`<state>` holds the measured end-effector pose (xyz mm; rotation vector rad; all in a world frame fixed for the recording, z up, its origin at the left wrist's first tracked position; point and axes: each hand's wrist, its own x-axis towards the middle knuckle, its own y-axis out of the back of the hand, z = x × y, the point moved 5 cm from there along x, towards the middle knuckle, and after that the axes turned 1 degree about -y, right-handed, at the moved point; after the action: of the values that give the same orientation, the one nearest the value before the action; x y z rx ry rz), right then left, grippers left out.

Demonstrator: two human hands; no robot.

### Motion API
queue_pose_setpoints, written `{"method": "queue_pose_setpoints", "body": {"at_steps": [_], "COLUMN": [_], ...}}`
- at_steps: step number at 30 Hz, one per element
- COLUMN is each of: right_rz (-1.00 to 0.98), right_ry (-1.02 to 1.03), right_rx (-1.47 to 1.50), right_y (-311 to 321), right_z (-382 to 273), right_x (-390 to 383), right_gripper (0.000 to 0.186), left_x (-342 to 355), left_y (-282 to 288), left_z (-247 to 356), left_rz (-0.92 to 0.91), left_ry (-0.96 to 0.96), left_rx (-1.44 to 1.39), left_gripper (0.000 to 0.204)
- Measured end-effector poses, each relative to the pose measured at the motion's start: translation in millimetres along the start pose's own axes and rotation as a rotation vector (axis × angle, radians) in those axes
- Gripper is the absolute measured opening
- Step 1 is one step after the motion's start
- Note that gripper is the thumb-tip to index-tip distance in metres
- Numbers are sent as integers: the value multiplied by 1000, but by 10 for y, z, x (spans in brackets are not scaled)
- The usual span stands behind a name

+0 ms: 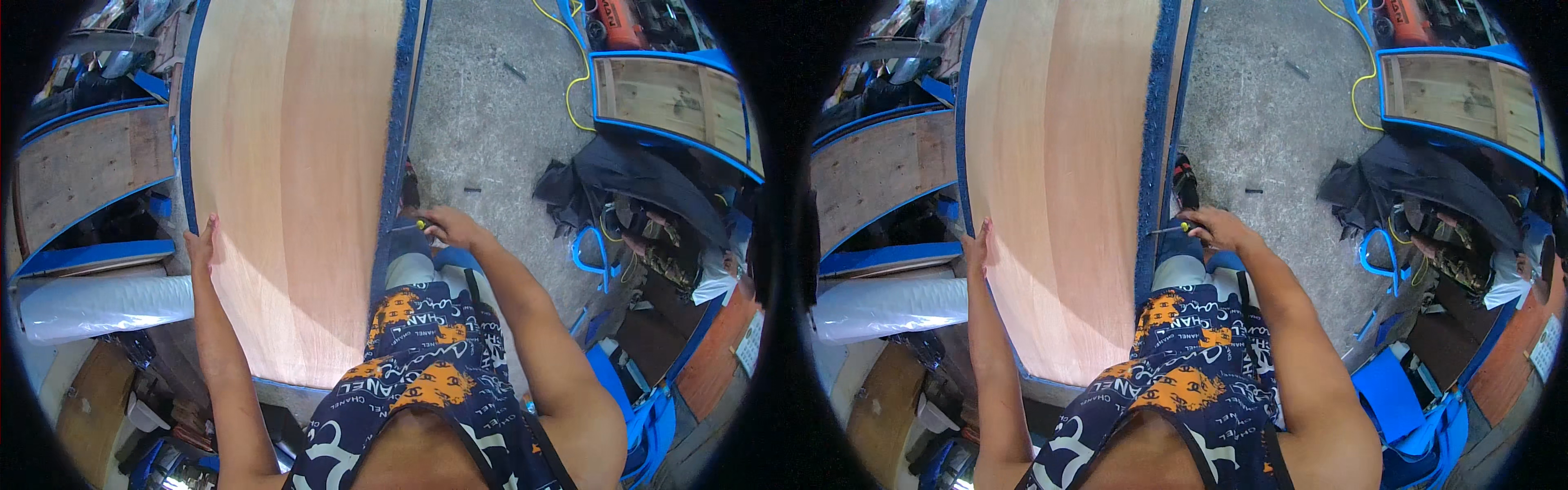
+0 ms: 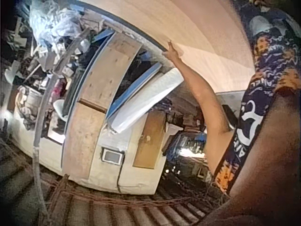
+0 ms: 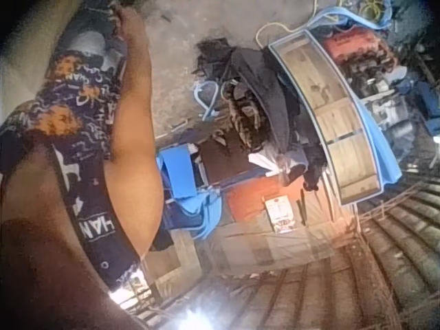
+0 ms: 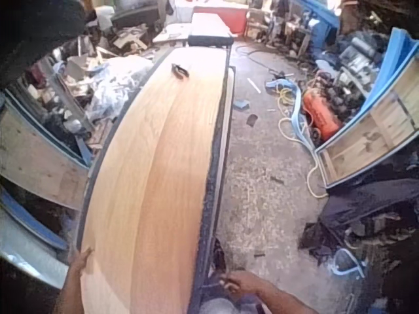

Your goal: The recorder uses a tool to remove staples or trim fabric along the edge of a large wooden furniture panel.

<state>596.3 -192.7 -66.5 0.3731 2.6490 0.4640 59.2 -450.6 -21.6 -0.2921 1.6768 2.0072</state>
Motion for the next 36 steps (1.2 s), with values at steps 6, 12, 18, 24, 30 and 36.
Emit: {"method": "queue_pose_setpoints", "body": {"at_steps": [6,12,18,24,30,36], "right_rz": [25,-142,8,116,111,140], "right_ry": [-332,-310,0,-562,-508,-339], "right_rx": [-214,-16,71,25,10,41], "right_y": [237,16,-230,71,172,144], "right_z": [-603,-232,-97,-372,-969,-1208], "right_x": [-612,-223,30,-1039,-1356,-1126], "right_gripper": [50,45,42,45,48,47], "left_x": [54,-3,-897,-2609,-2770,-2475], "left_y": [-11,29,-157,-1367,-1442,-1418], "left_z": [-37,12,762,1797,2102,1853], "left_rz": [94,82,366,-472,-384,-255], "left_ry": [-13,-29,-285,-521,-581,-621], "left_rx": [17,15,145,-247,-79,2], "left_gripper": [127,126,68,31,28,29]}}
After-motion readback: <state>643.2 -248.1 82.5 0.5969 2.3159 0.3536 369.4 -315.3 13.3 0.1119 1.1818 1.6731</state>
